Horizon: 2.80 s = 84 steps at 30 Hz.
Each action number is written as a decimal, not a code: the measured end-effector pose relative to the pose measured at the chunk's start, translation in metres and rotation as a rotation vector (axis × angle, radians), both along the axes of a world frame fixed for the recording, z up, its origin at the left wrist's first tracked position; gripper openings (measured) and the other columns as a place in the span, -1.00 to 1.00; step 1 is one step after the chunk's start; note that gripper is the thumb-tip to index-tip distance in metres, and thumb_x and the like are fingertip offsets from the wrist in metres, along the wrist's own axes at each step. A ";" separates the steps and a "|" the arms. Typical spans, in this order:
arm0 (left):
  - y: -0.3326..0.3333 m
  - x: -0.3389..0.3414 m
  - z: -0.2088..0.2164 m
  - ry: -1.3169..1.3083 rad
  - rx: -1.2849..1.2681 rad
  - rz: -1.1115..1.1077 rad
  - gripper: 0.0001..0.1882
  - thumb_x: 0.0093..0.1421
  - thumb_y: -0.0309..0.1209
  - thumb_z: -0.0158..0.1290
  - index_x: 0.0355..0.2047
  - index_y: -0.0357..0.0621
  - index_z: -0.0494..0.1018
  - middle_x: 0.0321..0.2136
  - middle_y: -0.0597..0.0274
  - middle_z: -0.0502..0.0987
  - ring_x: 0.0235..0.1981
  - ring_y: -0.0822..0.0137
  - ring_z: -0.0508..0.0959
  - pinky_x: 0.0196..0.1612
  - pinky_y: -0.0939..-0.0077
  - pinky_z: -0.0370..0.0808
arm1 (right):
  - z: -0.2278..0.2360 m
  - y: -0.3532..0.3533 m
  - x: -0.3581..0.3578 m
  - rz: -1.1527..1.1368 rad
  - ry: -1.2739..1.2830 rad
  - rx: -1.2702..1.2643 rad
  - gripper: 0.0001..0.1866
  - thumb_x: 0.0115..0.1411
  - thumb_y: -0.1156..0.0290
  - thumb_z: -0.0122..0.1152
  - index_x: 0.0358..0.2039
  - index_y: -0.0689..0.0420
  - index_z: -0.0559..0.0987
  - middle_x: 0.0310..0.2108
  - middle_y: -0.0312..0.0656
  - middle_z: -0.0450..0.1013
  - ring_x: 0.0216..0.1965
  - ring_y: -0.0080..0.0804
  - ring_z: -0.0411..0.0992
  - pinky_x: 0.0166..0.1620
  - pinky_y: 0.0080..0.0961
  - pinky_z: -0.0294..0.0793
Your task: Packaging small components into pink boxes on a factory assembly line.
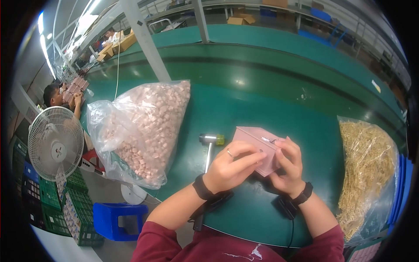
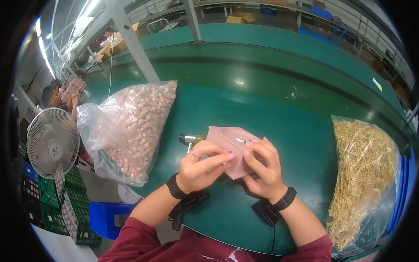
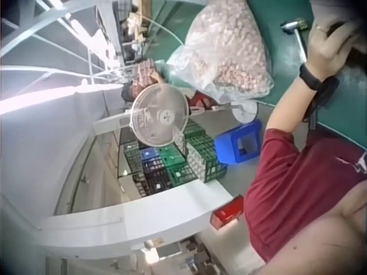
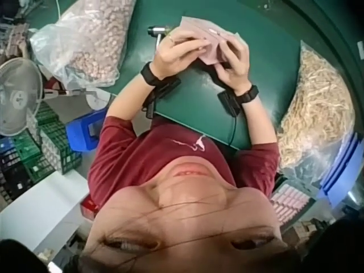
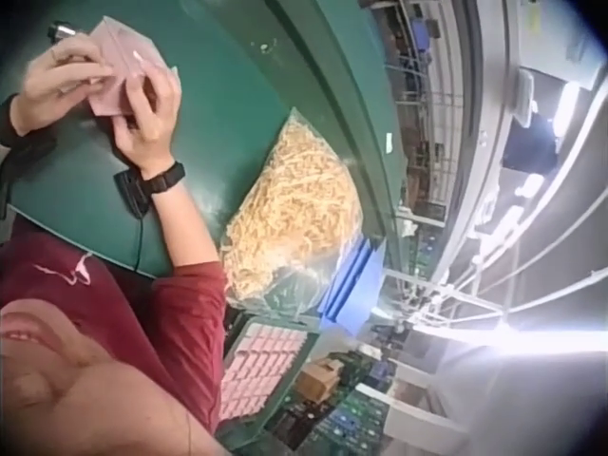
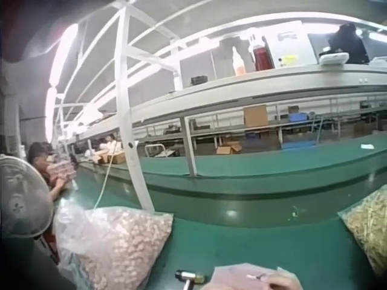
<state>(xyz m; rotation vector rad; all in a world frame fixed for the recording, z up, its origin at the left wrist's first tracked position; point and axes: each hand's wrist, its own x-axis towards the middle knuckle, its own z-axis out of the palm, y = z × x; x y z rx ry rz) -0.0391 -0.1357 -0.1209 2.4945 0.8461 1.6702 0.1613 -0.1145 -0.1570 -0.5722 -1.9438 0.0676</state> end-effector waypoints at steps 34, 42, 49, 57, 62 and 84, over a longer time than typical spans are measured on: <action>-0.017 -0.003 0.011 -0.050 -0.277 0.126 -0.72 -0.12 -0.57 0.29 -0.32 -0.20 0.60 -0.50 0.27 0.48 -0.47 0.32 0.46 -0.39 0.50 0.41 | -0.001 -0.004 -0.006 0.053 -0.017 0.055 -0.35 -0.27 0.65 0.23 -0.03 0.06 0.49 0.01 -0.10 0.37 -0.05 -0.11 0.36 0.04 -0.10 0.35; -0.012 0.007 0.011 0.078 -0.071 0.282 -0.69 -0.08 -0.56 0.25 -0.24 -0.19 0.58 -0.48 0.26 0.46 -0.44 0.32 0.44 -0.37 0.49 0.40 | 0.000 -0.006 -0.008 0.010 0.020 0.046 -0.34 -0.28 0.66 0.23 -0.03 0.09 0.50 0.00 -0.09 0.38 -0.05 -0.07 0.36 0.02 -0.11 0.36; -0.009 0.004 0.010 -0.016 -0.126 0.156 -0.63 -0.03 -0.59 0.21 -0.14 -0.17 0.55 -0.37 0.18 0.42 -0.38 0.30 0.44 -0.29 0.50 0.43 | 0.002 -0.006 -0.010 -0.011 0.035 0.001 -0.31 -0.29 0.65 0.25 0.00 0.10 0.48 0.02 -0.05 0.36 -0.02 -0.05 0.35 0.04 -0.13 0.36; -0.011 -0.004 0.014 -0.184 -0.267 0.080 -0.66 -0.03 -0.62 0.18 -0.18 -0.26 0.54 -0.35 0.14 0.47 -0.41 0.32 0.50 -0.33 0.51 0.45 | -0.005 -0.010 -0.011 -0.015 0.054 0.009 -0.33 -0.29 0.58 0.31 -0.02 0.10 0.50 0.00 -0.07 0.36 -0.04 -0.08 0.35 0.03 -0.18 0.36; -0.011 -0.009 0.016 -0.102 -0.195 0.039 -0.76 -0.06 -0.62 0.21 -0.30 -0.28 0.56 -0.45 0.17 0.52 -0.46 0.34 0.53 -0.38 0.55 0.45 | -0.001 -0.012 -0.009 -0.036 0.024 0.029 -0.35 -0.29 0.57 0.31 -0.04 0.13 0.50 -0.02 -0.09 0.38 -0.07 -0.10 0.36 0.00 -0.21 0.38; -0.030 0.007 0.044 -0.007 -0.404 0.264 -0.83 -0.04 -0.49 0.28 -0.56 -0.33 0.50 -0.66 0.15 0.47 -0.62 0.32 0.50 -0.53 0.54 0.39 | 0.004 -0.016 -0.010 -0.061 0.091 0.036 -0.39 -0.37 0.62 0.30 -0.13 0.24 0.55 -0.12 -0.11 0.45 -0.14 -0.14 0.40 -0.02 -0.25 0.41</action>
